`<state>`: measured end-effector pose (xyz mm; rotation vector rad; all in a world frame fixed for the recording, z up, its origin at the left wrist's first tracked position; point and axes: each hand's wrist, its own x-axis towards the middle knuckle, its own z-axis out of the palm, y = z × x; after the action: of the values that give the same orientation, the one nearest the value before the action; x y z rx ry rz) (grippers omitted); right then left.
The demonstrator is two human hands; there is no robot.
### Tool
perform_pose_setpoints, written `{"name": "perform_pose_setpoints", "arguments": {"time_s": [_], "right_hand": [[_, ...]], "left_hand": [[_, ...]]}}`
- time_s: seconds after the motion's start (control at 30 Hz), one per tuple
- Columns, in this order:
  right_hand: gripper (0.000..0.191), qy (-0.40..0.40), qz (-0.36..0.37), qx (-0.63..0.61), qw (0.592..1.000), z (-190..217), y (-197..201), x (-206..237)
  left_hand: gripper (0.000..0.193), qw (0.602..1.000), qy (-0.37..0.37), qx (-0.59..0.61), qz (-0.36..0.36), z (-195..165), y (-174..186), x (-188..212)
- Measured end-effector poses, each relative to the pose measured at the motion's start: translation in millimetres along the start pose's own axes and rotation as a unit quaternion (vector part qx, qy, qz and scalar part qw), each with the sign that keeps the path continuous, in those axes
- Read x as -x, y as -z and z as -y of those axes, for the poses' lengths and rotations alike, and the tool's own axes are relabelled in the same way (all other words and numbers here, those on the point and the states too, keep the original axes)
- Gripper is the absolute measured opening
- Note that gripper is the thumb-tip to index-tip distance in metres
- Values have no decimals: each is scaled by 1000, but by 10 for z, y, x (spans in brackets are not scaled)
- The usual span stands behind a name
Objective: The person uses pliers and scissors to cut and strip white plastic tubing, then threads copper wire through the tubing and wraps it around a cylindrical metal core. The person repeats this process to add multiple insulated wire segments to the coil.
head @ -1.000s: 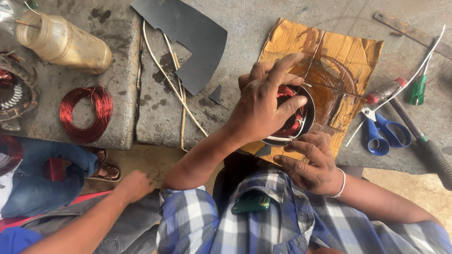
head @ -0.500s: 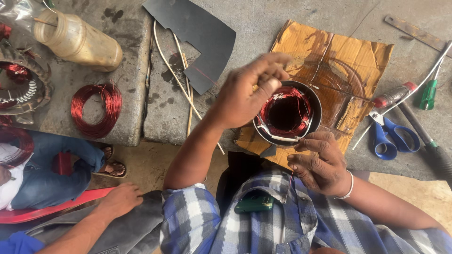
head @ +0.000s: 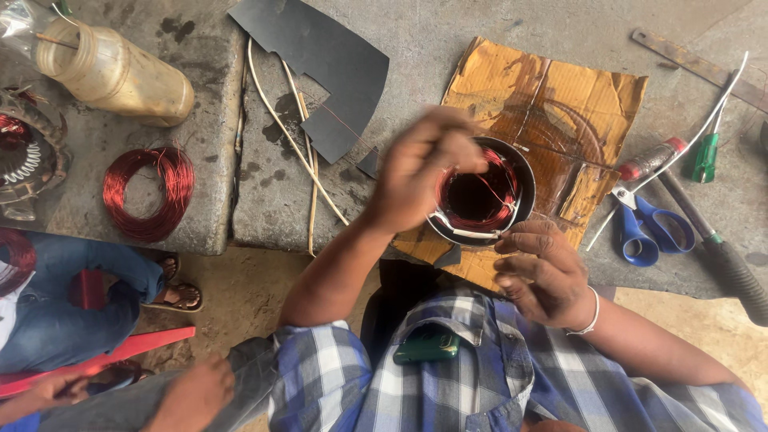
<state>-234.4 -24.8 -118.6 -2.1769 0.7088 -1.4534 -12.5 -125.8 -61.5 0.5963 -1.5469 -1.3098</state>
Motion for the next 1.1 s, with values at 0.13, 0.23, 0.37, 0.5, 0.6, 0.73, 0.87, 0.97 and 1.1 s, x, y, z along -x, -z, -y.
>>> {"name": "perform_pose_setpoints", "arguments": {"time_s": [0.13, 0.23, 0.37, 0.5, 0.6, 0.73, 0.87, 0.97, 1.1], "right_hand": [[11, -41, -27, -80, 996, -25, 51, 71], [13, -42, -15, -102, 994, -43, 108, 84], [14, 4, 64, -85, 994, -121, 258, -72], [48, -237, -95, -173, 951, -173, 304, -413], [52, -285, -9, -199, 938, -321, 366, -678], [20, -264, -31, -301, 916, -653, 348, -615], [11, -355, -280, -526, 720, -1090, 646, -213], [11, -335, -345, -454, 750, -1143, 1062, 165], [7, -300, -317, -111, 893, -877, 1744, 547]], "left_hand": [[10, 945, -104, 252, -183, 63, 440, 507], [4, 887, -136, 330, -293, 182, 804, 883], [25, 838, -124, 393, -357, 321, 1035, 1383], [49, 848, -152, 321, -394, 267, 1187, 1739], [43, 847, -165, 320, -391, 300, 1246, 1865], [42, 847, -154, 309, -403, 459, 1329, 2036], [38, 837, -52, 282, -466, 611, 1442, 2211], [35, 853, -3, 309, -421, 653, 1522, 2291], [27, 847, -13, 295, -443, 709, 1647, 2327]]}}
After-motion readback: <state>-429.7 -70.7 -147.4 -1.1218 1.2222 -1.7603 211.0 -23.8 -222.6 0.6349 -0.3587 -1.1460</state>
